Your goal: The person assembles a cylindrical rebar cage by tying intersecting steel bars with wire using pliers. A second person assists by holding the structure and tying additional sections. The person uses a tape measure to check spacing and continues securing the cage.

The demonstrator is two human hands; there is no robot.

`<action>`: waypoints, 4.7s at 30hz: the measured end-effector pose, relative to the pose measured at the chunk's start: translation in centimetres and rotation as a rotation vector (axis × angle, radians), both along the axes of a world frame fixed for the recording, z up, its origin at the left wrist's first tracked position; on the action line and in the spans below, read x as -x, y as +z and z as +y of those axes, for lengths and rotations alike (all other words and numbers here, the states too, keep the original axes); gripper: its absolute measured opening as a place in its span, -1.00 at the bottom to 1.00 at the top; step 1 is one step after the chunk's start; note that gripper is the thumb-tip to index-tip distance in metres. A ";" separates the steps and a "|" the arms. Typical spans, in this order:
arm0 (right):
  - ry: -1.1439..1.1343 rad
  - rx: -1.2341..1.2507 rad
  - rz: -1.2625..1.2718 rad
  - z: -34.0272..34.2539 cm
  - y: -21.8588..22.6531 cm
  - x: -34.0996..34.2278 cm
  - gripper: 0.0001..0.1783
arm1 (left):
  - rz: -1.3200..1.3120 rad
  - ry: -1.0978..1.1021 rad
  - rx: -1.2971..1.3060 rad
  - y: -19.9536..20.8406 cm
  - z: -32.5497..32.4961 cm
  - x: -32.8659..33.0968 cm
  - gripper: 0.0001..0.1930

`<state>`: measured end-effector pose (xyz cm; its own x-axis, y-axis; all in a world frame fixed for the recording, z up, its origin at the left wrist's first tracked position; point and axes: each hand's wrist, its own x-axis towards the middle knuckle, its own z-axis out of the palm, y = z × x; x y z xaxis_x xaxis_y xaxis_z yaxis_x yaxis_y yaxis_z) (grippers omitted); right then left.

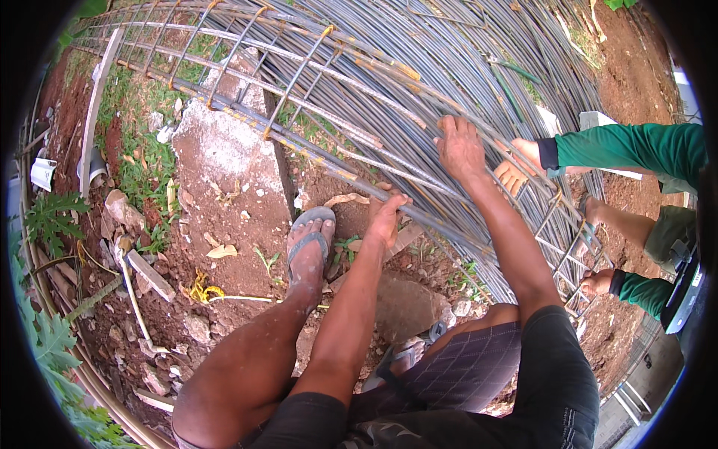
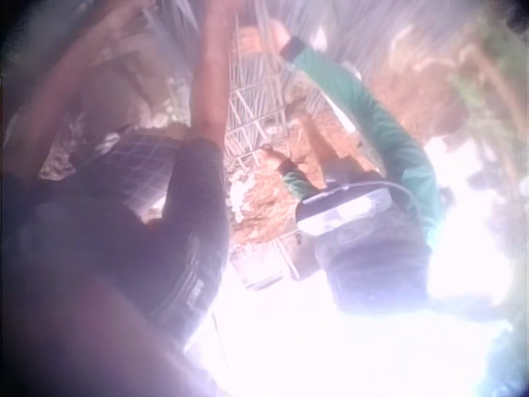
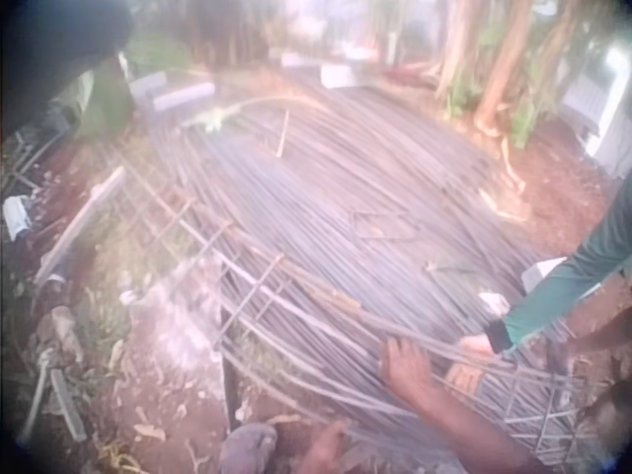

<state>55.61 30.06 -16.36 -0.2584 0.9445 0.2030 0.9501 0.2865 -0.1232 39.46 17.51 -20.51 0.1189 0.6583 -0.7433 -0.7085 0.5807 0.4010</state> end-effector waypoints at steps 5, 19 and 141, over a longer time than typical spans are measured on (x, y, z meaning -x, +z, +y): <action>-0.126 0.208 0.046 0.1 0.4 1.2 -0.75 | 0.027 -0.004 -0.072 0.2 0.4 0.6 -0.52; -0.070 0.284 0.151 2.1 2.5 1.5 -0.75 | 0.079 0.014 -0.102 0.5 2.5 1.5 -0.57; -0.269 0.815 -0.001 -7.9 4.6 -4.4 -0.27 | -0.198 0.367 -0.124 0.0 5.8 9.6 -0.59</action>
